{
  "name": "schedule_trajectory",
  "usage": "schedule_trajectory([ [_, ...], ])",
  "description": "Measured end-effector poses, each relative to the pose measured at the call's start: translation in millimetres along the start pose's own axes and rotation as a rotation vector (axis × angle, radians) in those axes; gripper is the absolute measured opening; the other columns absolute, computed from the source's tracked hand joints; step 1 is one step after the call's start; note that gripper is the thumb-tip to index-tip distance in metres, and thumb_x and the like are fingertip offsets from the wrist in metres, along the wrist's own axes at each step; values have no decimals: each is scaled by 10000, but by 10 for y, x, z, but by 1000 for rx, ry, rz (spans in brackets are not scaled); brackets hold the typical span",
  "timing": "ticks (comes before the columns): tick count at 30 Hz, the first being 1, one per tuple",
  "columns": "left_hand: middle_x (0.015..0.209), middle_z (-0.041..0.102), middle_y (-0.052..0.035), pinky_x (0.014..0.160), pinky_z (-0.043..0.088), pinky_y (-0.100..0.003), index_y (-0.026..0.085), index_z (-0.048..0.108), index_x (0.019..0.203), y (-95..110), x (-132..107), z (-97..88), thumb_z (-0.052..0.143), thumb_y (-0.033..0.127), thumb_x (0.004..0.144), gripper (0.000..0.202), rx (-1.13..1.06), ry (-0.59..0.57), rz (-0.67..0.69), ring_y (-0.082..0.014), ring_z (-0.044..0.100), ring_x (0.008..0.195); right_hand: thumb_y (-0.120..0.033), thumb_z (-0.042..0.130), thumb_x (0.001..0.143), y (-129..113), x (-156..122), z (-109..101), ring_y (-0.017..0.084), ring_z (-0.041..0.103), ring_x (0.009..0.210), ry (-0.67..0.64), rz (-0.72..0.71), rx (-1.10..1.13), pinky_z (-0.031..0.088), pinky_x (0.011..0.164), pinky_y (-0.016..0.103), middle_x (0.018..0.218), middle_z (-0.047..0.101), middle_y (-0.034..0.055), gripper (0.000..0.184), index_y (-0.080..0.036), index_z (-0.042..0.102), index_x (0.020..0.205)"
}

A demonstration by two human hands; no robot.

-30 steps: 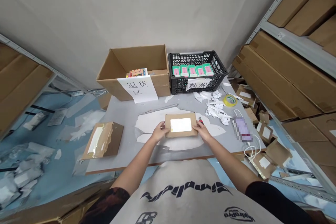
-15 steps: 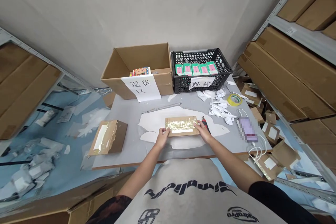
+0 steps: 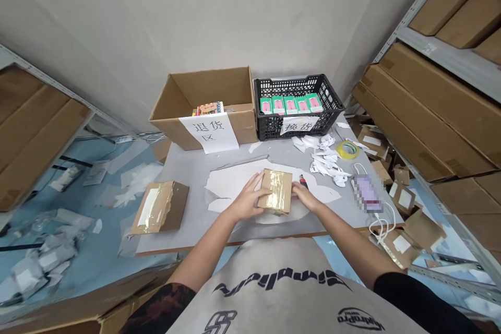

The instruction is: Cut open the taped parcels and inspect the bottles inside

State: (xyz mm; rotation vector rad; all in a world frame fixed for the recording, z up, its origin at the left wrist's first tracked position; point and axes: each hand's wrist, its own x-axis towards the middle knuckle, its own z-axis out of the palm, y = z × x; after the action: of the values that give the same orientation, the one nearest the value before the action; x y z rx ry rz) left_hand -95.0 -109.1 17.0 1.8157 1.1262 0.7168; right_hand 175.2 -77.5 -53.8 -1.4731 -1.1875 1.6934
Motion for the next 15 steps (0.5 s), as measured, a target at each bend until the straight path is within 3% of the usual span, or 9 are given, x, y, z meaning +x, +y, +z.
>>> schedule_trajectory([
  [3, 1562, 302, -91, 1091, 378, -444, 268, 555, 1328, -120, -12, 144, 795, 418, 665, 721, -235, 134, -191, -352, 322, 1412, -538, 521, 823, -245, 4, 196, 221, 645, 936, -1, 4, 123, 551, 700, 353, 1104, 646, 38, 349, -284, 582, 1054],
  [5, 1493, 421, -104, 1008, 456, -410, 277, 413, 1439, -188, 55, 217, 681, 464, 782, 734, -374, 239, -390, -314, 494, 1290, -588, 554, 813, -354, -12, 321, 228, 643, 940, 16, 25, 87, 550, 669, 341, 1157, 630, 49, 434, -317, 542, 1152],
  [7, 1380, 548, -99, 953, 488, -402, 268, 408, 1439, -200, 155, 243, 652, 449, 807, 701, -396, 275, -504, -292, 602, 1139, -580, 607, 789, -445, -36, 394, 232, 642, 933, 28, 36, 33, 546, 662, 333, 1174, 625, 56, 483, -331, 526, 1196],
  [9, 1339, 576, -89, 936, 495, -388, 260, 455, 1399, -147, 239, 217, 696, 376, 769, 684, -375, 284, -453, -277, 614, 1098, -562, 630, 782, -546, -62, 400, 228, 635, 942, 54, 5, 23, 541, 680, 326, 1196, 618, 50, 484, -333, 534, 1198],
  [12, 1383, 509, -98, 934, 491, -352, 276, 436, 1377, -37, 284, 147, 743, 261, 699, 744, -415, 347, -286, -255, 556, 1192, -580, 583, 814, -674, -93, 325, 216, 603, 1022, 87, -137, 68, 529, 749, 305, 1203, 615, 21, 397, -306, 579, 1101],
  [15, 1277, 531, -105, 894, 499, -335, 277, 422, 1365, -50, 269, 184, 737, 282, 702, 734, -481, 416, -334, -235, 584, 1142, -622, 524, 835, -626, -78, 275, 211, 590, 1022, 114, -217, 58, 518, 790, 307, 1086, 648, 19, 383, -254, 581, 920],
])
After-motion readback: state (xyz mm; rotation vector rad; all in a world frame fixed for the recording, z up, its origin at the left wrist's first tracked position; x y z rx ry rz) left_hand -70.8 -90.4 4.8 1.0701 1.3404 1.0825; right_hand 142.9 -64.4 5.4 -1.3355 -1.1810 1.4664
